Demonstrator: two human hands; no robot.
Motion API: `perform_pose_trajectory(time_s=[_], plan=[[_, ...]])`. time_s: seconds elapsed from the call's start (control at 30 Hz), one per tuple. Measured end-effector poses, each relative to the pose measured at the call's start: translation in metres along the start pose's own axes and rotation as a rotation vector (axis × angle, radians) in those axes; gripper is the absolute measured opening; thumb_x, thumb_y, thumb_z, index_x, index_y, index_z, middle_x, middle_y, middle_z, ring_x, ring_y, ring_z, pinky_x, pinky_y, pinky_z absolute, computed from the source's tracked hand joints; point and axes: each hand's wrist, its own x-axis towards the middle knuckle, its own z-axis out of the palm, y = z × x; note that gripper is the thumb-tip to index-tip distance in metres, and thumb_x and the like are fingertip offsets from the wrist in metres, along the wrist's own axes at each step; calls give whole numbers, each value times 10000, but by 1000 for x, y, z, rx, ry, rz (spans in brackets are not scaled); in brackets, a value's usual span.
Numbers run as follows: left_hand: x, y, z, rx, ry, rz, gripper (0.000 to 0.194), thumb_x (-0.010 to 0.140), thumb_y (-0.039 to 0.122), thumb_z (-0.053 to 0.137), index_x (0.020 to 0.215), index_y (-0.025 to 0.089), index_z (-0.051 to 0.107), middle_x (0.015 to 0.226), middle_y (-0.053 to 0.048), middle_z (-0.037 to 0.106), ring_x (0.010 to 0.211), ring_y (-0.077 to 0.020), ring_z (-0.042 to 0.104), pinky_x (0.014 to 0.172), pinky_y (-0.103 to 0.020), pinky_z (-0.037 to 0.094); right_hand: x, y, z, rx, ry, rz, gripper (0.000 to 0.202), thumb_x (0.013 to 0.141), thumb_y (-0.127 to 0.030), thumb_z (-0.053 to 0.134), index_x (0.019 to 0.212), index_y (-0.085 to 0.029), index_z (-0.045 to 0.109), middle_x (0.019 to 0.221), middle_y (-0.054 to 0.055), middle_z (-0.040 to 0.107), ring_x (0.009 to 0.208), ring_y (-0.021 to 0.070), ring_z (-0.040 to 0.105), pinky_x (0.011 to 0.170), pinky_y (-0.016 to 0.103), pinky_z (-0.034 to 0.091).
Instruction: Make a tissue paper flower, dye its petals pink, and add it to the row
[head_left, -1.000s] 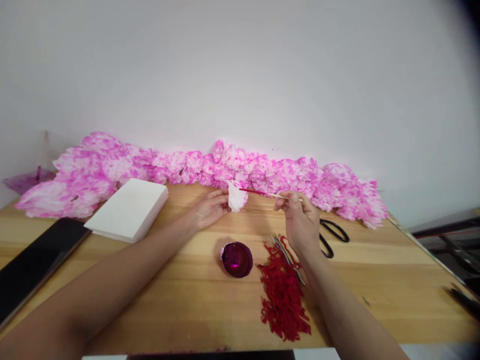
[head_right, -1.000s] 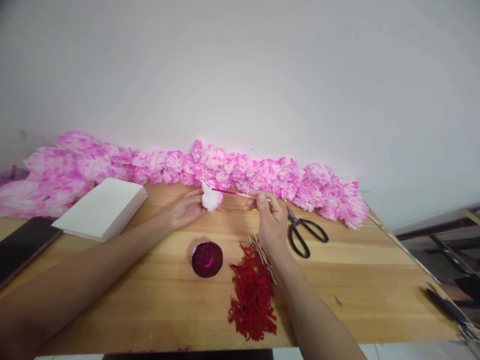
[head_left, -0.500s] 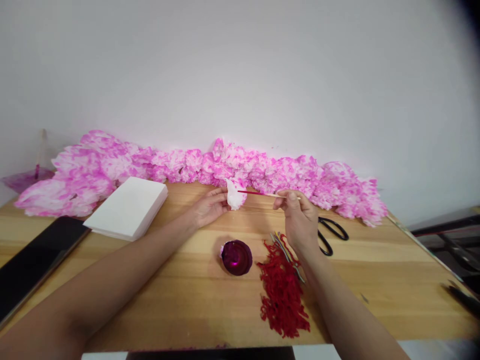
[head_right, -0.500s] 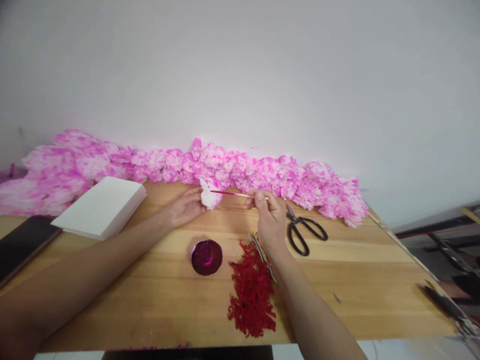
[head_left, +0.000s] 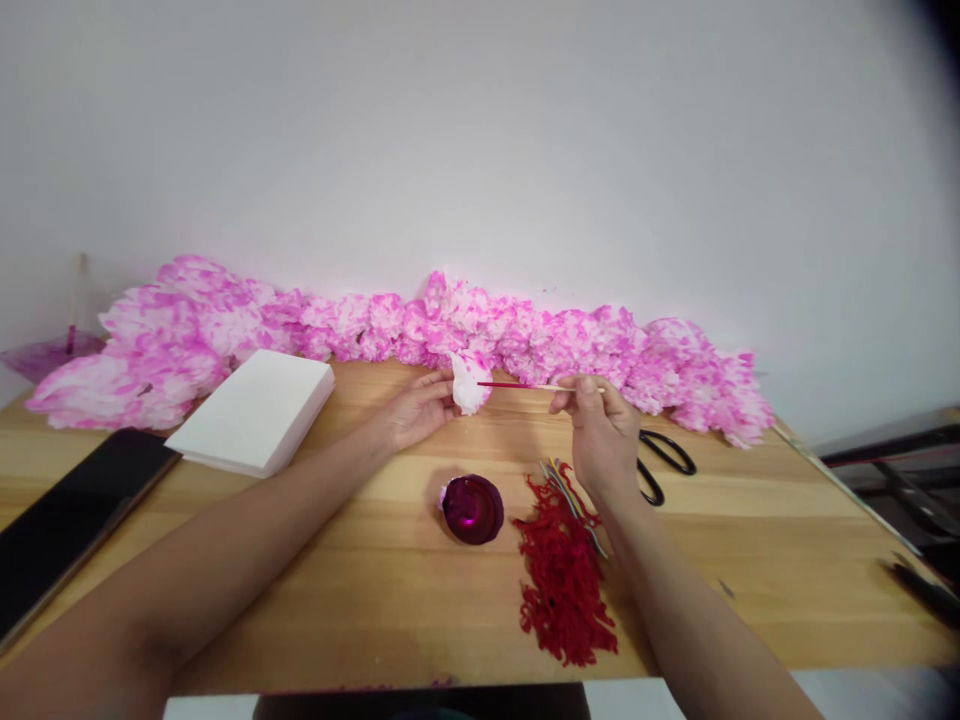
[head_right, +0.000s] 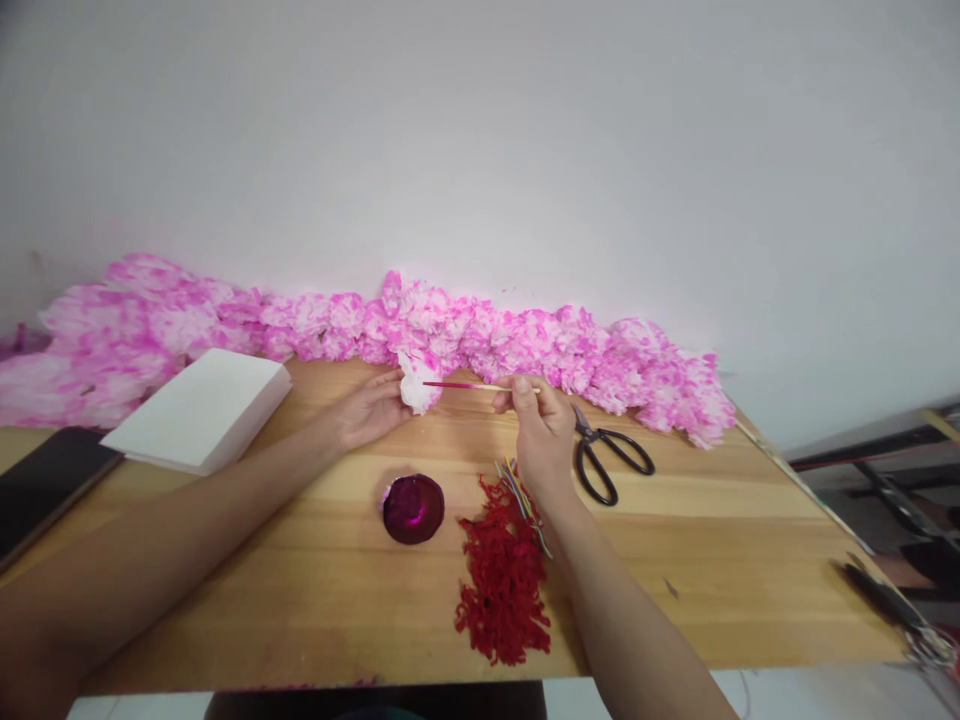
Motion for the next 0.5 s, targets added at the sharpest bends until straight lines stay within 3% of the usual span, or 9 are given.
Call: perform_pose_trajectory(time_s=[0.5], plan=[[1,0,-1,-22,13,-2,222,703,25,743,898,109,679,844,-59,721,758,-153,670,707,-271,523,-2,1,1,-16,-12,14,286,900,-494,640,813,-225,686,650,-29,616,644,137,579,684,288,454]])
